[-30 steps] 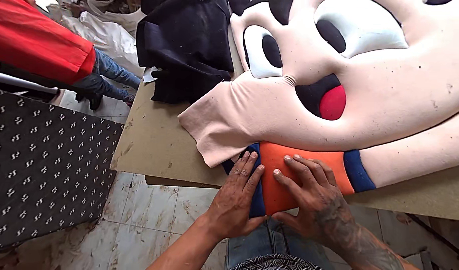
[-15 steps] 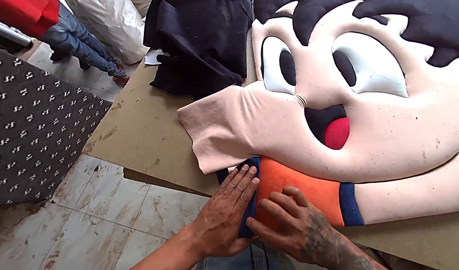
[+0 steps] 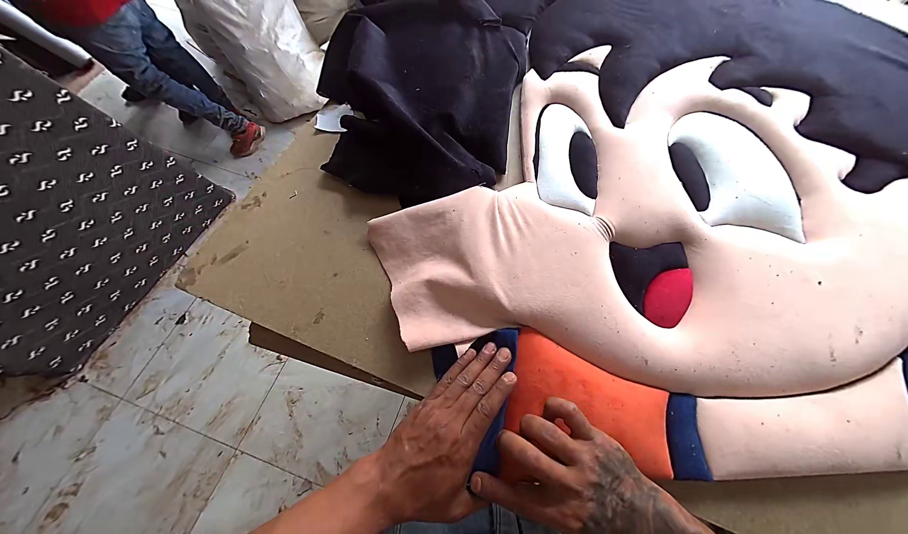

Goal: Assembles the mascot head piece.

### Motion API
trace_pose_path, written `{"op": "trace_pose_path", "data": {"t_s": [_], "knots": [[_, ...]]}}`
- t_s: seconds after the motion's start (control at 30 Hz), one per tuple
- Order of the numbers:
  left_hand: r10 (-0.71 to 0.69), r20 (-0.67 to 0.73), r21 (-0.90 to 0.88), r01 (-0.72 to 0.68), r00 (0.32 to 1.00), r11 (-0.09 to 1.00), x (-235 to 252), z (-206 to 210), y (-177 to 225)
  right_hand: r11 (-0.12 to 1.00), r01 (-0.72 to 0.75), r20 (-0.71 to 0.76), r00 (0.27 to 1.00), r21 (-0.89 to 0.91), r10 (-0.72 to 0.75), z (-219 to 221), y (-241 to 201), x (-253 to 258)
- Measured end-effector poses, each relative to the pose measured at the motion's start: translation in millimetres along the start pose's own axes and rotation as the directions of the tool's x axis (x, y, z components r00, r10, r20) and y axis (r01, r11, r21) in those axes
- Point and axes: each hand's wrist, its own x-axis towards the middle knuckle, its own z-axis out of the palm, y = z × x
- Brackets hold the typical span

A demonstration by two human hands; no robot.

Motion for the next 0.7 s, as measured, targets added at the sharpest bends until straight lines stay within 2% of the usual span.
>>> {"op": "trace_pose_path", "data": {"t_s": [0.53, 0.7], "knots": [[-0.029, 0.034, 0.082, 0.027, 0.999, 0.996, 2.6, -1.1, 7.8, 0.997, 0.031, -0.020, 0.999, -0.068, -0.032, 2.2, 0.1, 2.8], [-0.034, 0.095, 0.109, 0.024, 0.995, 0.994, 3.6, -18.6, 17.8, 0.995, 0.034, -0.013, 0.999, -0.094, -0.035, 4.0, -0.8, 3.5]]}}
